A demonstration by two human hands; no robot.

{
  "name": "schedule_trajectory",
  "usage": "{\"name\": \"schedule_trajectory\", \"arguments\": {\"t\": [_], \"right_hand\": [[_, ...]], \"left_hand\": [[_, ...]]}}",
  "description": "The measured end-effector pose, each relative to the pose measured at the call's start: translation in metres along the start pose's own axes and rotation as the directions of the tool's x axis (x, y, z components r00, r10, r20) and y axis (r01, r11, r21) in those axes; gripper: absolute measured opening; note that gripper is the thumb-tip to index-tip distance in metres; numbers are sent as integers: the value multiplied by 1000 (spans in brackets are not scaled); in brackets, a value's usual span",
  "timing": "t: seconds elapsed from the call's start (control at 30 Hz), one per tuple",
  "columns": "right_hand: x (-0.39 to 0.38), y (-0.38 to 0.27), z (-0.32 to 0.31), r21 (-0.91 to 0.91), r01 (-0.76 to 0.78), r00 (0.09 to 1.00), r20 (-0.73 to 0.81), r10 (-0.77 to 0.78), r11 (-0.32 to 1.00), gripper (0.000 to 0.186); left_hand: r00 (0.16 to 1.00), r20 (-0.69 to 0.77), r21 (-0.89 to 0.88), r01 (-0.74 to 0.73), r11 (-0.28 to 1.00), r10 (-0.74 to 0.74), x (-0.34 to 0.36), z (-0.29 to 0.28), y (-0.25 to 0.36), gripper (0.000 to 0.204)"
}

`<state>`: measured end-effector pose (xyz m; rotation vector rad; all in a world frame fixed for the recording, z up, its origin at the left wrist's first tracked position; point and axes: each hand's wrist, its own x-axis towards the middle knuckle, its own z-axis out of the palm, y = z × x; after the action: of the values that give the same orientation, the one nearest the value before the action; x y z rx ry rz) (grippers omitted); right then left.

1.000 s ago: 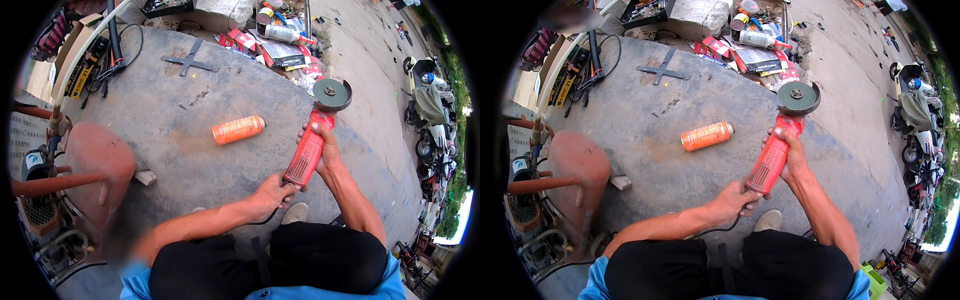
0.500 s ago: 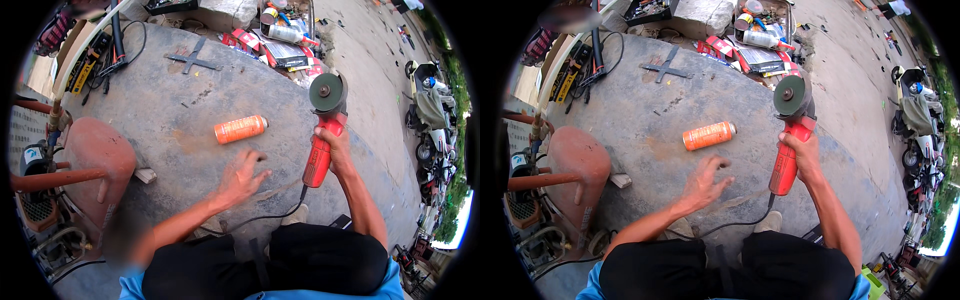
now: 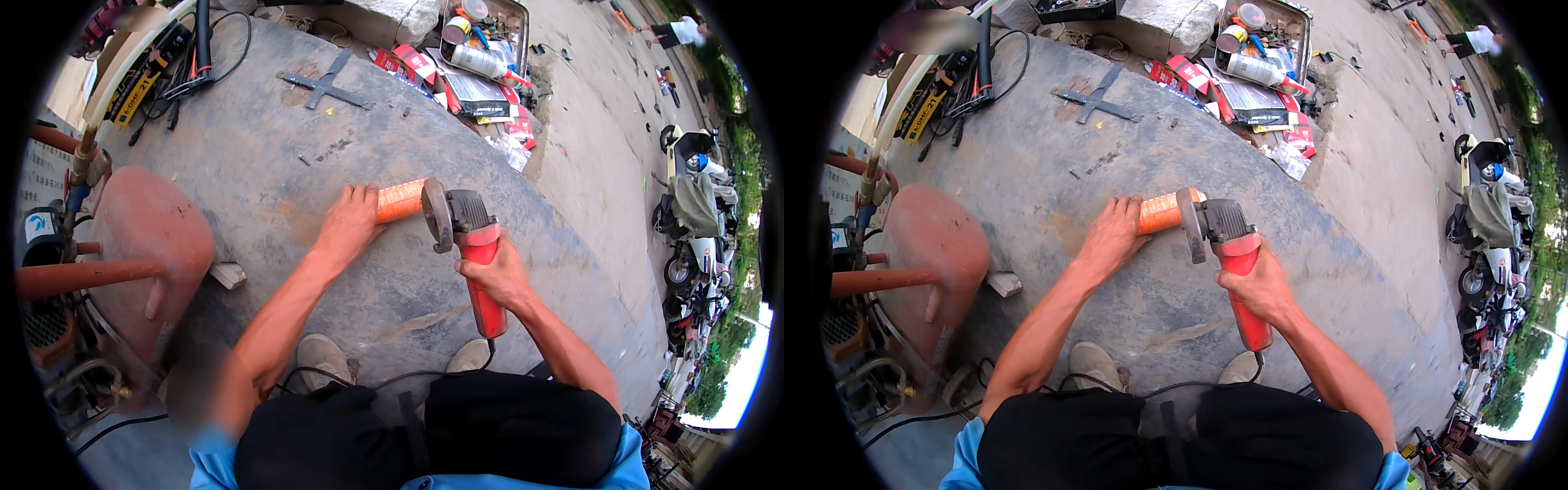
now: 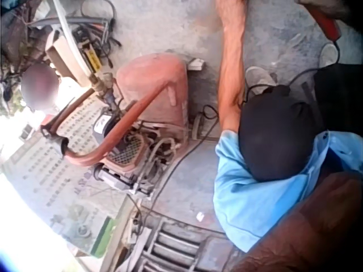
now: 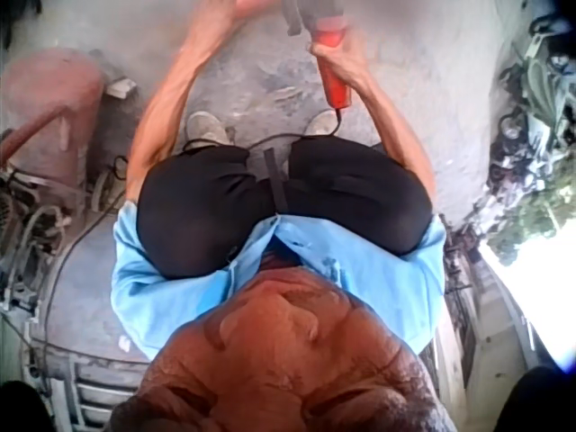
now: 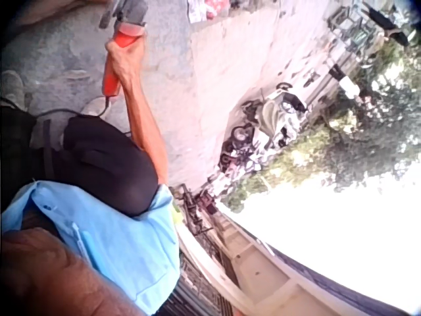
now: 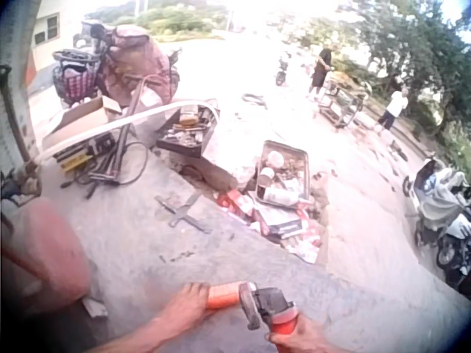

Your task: The person uses a power grinder to cut through a metal canister, then handles a smaller metal scrap by hand and continues grinding the canister.

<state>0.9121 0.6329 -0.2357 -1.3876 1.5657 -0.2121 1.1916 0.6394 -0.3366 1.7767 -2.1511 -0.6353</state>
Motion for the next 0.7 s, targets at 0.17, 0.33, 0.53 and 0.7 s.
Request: {"name": "schedule_trajectory", "arguments": {"t": [0.17, 0.33, 0.53, 0.7], "right_hand": [[4, -3, 4, 22, 7, 1000, 23, -7, 1000, 64], [12, -4, 9, -34, -11, 1000, 23, 12, 999, 65], [13, 9, 12, 97, -8, 1000, 26, 5, 995, 54], [8, 9, 1, 343, -127, 992, 68, 110, 931, 46]], "left_hand": [[1000, 3, 17, -6, 1000, 6, 5, -3, 4, 74], [999, 39, 21, 11, 1000, -12, 5, -3, 3, 75], [1000, -8, -23, -9, 1000, 9, 2, -3, 0, 75], [921, 268, -460, 379, 803, -281, 15, -18, 2, 60]]}}
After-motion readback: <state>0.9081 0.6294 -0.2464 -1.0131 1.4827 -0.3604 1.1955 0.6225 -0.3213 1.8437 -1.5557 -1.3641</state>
